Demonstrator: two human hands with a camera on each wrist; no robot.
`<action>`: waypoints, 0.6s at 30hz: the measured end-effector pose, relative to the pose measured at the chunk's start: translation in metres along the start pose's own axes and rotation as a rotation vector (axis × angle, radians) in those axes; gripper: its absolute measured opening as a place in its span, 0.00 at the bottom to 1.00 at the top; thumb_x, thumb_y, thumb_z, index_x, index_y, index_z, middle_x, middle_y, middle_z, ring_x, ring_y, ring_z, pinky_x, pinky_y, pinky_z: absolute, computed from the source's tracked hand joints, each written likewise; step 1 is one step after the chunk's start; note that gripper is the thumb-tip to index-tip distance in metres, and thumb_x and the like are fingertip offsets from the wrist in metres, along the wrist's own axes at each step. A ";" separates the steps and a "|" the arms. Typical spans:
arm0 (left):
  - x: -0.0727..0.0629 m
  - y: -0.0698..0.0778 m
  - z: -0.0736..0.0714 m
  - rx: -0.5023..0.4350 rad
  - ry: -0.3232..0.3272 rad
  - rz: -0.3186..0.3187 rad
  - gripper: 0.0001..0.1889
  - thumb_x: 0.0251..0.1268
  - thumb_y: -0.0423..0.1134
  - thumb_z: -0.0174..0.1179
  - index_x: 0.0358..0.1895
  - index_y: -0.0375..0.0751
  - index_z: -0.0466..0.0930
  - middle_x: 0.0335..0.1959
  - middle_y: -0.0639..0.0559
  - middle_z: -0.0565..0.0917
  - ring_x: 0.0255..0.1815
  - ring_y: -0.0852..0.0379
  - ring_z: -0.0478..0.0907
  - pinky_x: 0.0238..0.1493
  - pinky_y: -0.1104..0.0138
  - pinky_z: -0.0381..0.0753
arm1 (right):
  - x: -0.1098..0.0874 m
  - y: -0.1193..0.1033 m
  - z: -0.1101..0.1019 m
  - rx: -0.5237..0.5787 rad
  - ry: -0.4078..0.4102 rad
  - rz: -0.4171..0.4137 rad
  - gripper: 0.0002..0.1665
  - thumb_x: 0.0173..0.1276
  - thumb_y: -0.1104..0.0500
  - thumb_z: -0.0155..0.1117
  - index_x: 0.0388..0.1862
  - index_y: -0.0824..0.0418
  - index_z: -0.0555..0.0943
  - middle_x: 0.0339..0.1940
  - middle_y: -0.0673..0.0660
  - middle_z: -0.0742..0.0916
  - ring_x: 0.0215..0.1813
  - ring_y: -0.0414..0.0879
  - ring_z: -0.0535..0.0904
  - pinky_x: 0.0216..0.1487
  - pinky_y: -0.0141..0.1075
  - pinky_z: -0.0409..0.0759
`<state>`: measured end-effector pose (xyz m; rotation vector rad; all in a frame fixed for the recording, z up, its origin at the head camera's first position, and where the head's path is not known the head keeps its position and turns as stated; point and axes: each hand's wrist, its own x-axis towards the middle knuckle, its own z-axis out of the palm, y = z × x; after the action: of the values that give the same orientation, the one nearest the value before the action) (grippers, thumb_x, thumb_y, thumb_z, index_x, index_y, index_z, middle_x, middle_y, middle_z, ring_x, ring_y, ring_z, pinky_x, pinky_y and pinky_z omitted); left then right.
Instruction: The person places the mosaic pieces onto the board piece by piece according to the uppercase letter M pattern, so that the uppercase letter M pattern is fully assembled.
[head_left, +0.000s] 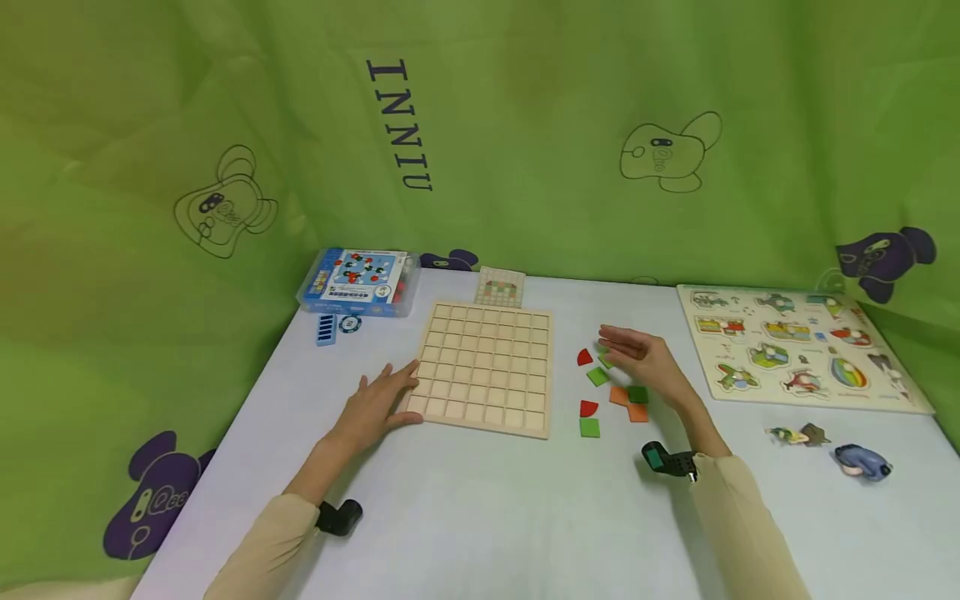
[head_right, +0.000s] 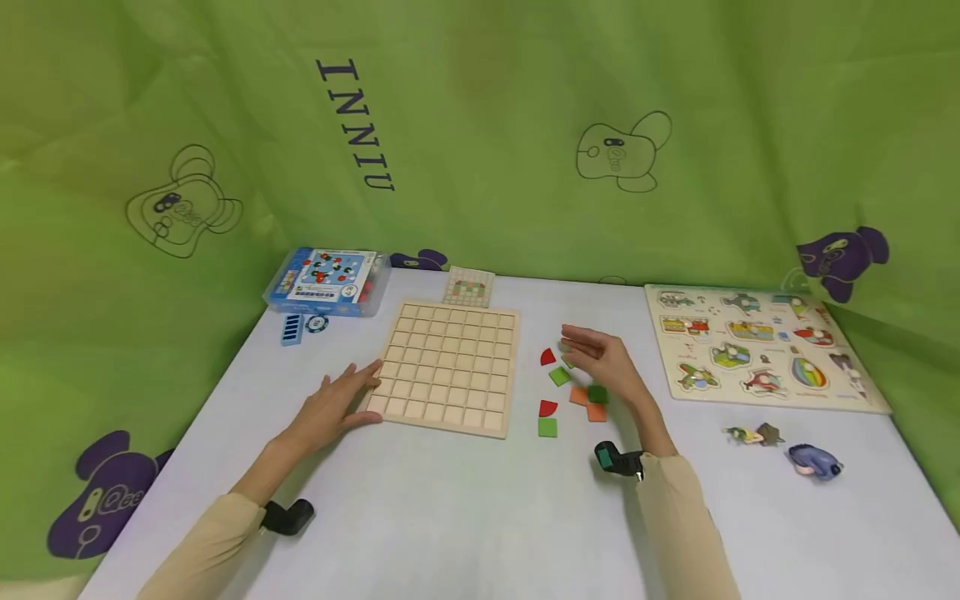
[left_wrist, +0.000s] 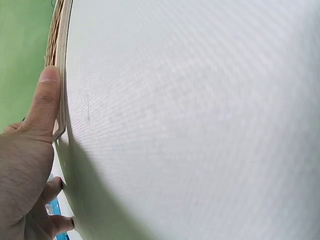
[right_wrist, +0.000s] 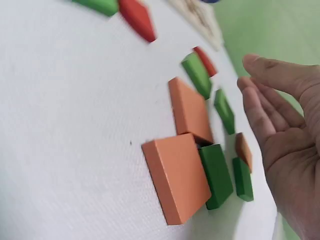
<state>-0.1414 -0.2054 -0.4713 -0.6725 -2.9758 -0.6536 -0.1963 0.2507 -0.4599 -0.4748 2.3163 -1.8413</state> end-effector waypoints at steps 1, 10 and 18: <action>0.000 0.000 0.000 -0.001 0.005 0.005 0.40 0.55 0.55 0.66 0.69 0.41 0.64 0.65 0.47 0.74 0.69 0.32 0.60 0.60 0.29 0.53 | 0.003 0.000 0.001 -0.008 -0.014 0.003 0.29 0.67 0.71 0.60 0.65 0.75 0.67 0.62 0.75 0.74 0.62 0.61 0.74 0.53 0.28 0.77; -0.001 -0.001 0.002 -0.006 0.086 0.071 0.25 0.51 0.56 0.67 0.45 0.45 0.72 0.70 0.44 0.67 0.63 0.27 0.65 0.53 0.26 0.58 | 0.027 0.002 0.000 -0.283 -0.096 0.054 0.25 0.59 0.68 0.70 0.56 0.70 0.77 0.55 0.67 0.82 0.54 0.58 0.81 0.49 0.30 0.80; -0.001 0.001 0.000 -0.013 0.025 0.022 0.23 0.52 0.56 0.67 0.45 0.47 0.72 0.72 0.47 0.63 0.67 0.30 0.62 0.58 0.27 0.54 | 0.043 0.002 0.000 -0.421 -0.144 0.036 0.15 0.58 0.70 0.70 0.45 0.67 0.83 0.43 0.63 0.87 0.42 0.50 0.84 0.44 0.30 0.82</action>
<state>-0.1398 -0.2055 -0.4711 -0.6920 -2.9394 -0.6756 -0.2371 0.2366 -0.4584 -0.5884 2.5880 -1.2510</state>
